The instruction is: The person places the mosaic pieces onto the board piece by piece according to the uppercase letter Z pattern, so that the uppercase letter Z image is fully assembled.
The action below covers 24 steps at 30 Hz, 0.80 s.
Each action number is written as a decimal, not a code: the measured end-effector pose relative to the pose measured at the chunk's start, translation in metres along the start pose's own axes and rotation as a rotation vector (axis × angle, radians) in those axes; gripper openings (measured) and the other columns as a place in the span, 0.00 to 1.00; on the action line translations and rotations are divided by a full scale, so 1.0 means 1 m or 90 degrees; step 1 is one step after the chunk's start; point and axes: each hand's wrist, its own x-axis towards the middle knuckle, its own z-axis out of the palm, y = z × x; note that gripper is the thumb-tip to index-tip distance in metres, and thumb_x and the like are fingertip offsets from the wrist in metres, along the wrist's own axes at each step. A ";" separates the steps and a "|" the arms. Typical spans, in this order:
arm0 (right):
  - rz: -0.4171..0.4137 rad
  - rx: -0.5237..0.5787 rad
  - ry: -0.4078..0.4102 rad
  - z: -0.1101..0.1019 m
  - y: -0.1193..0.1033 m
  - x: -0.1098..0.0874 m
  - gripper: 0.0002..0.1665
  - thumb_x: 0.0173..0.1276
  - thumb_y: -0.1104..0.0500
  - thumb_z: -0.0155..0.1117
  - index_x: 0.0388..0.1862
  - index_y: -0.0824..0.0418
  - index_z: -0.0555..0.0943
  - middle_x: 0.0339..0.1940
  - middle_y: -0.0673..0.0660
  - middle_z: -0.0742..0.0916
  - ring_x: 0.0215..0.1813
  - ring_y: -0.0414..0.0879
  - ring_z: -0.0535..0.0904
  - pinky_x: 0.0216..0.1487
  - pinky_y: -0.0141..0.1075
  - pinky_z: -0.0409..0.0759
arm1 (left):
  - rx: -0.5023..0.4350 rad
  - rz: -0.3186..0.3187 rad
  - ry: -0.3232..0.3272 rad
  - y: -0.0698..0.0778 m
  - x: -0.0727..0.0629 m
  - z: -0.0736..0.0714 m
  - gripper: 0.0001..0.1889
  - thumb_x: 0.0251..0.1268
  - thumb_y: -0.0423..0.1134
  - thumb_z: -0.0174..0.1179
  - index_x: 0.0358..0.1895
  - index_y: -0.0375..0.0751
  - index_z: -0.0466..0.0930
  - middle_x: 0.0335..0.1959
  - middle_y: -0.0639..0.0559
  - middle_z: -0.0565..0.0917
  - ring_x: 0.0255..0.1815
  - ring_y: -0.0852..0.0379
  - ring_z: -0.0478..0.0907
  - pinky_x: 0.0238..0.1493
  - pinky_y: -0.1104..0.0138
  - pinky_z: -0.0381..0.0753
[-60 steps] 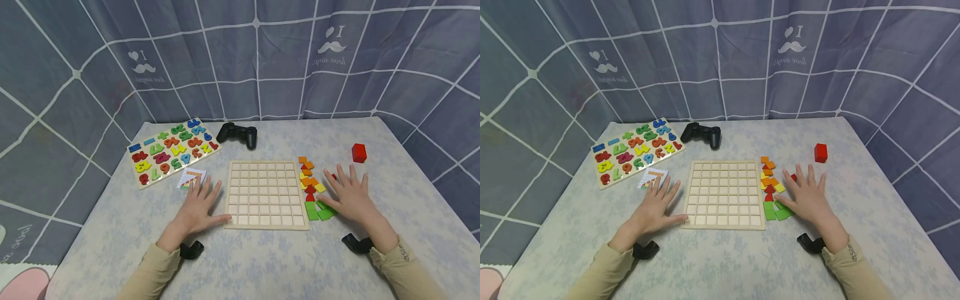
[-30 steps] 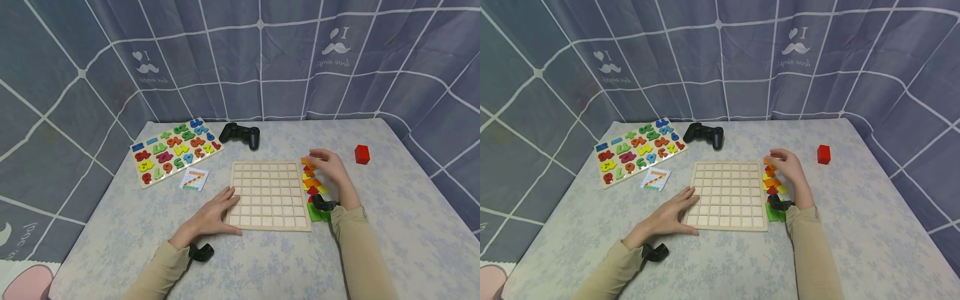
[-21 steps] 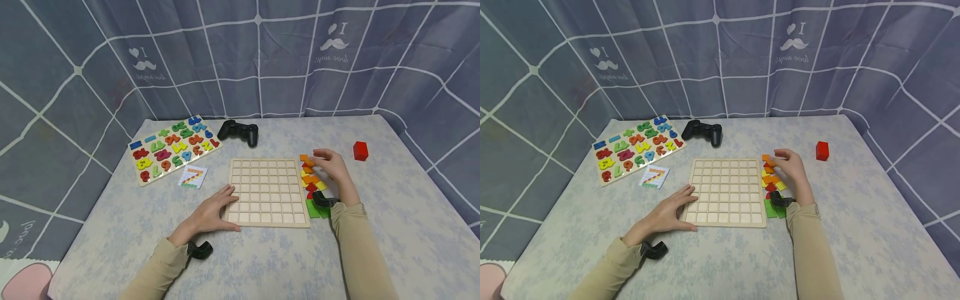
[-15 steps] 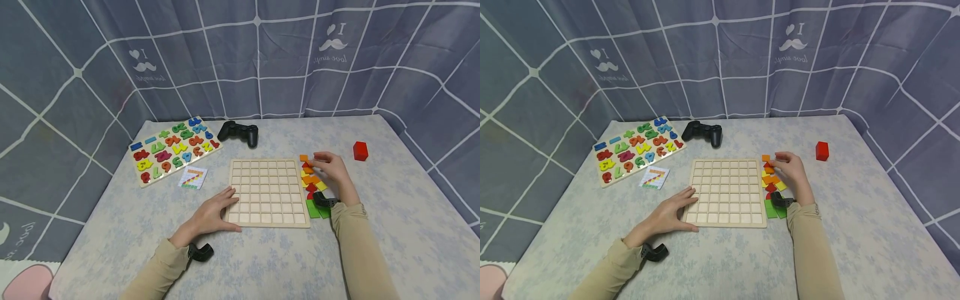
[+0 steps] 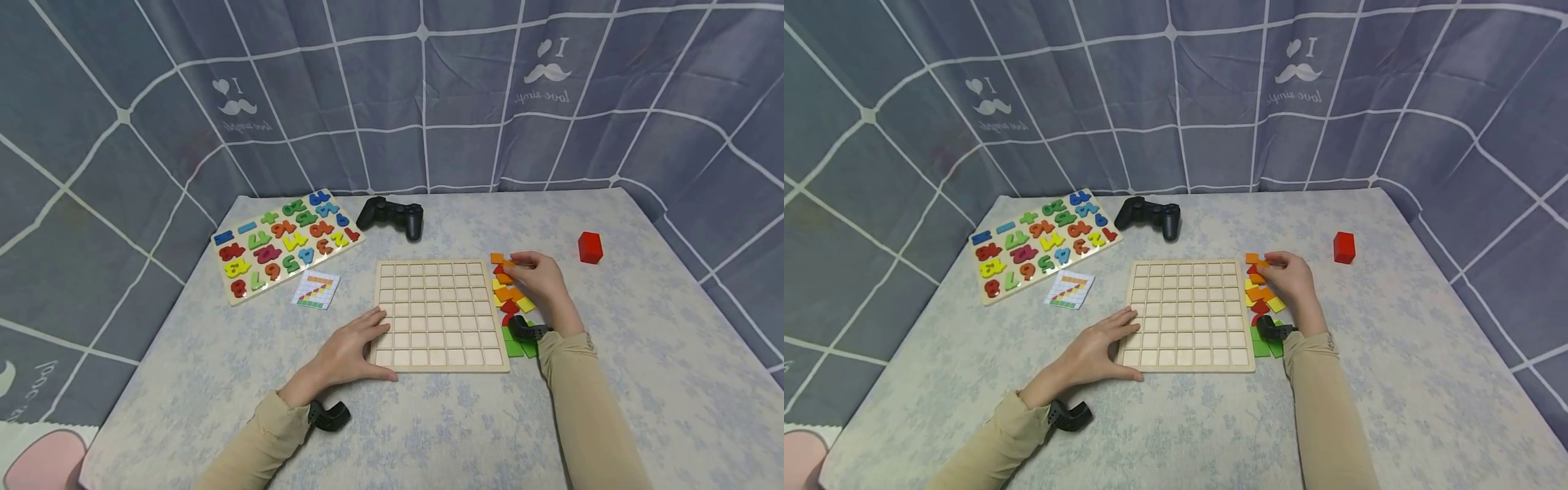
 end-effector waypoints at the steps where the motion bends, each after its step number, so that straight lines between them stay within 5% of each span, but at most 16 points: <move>1: 0.003 -0.012 0.003 0.000 0.000 0.001 0.27 0.67 0.56 0.61 0.63 0.64 0.71 0.58 0.66 0.75 0.53 0.59 0.72 0.57 0.48 0.76 | 0.001 -0.002 -0.002 0.000 0.000 0.000 0.49 0.41 0.67 0.68 0.64 0.35 0.71 0.70 0.41 0.63 0.72 0.50 0.54 0.69 0.58 0.62; 12: -0.041 -0.105 0.014 -0.007 -0.007 -0.003 0.25 0.66 0.59 0.63 0.58 0.69 0.74 0.48 0.67 0.77 0.44 0.57 0.72 0.43 0.39 0.76 | -0.004 -0.017 -0.021 -0.003 0.004 0.003 0.57 0.42 0.71 0.64 0.71 0.35 0.57 0.73 0.42 0.54 0.75 0.51 0.46 0.72 0.57 0.56; 20: -0.047 -0.065 -0.008 -0.004 -0.025 -0.010 0.20 0.63 0.58 0.66 0.50 0.69 0.77 0.43 0.64 0.80 0.42 0.55 0.75 0.38 0.34 0.77 | 0.008 -0.013 -0.023 -0.006 0.004 0.003 0.59 0.43 0.72 0.62 0.72 0.33 0.53 0.74 0.41 0.51 0.75 0.50 0.43 0.73 0.57 0.53; 24: -0.095 -0.076 -0.058 0.013 -0.044 -0.014 0.18 0.63 0.58 0.66 0.49 0.67 0.79 0.43 0.62 0.82 0.42 0.53 0.76 0.35 0.36 0.78 | 0.014 -0.011 -0.026 -0.005 0.002 0.002 0.59 0.44 0.72 0.62 0.72 0.32 0.53 0.74 0.40 0.51 0.75 0.49 0.43 0.73 0.57 0.53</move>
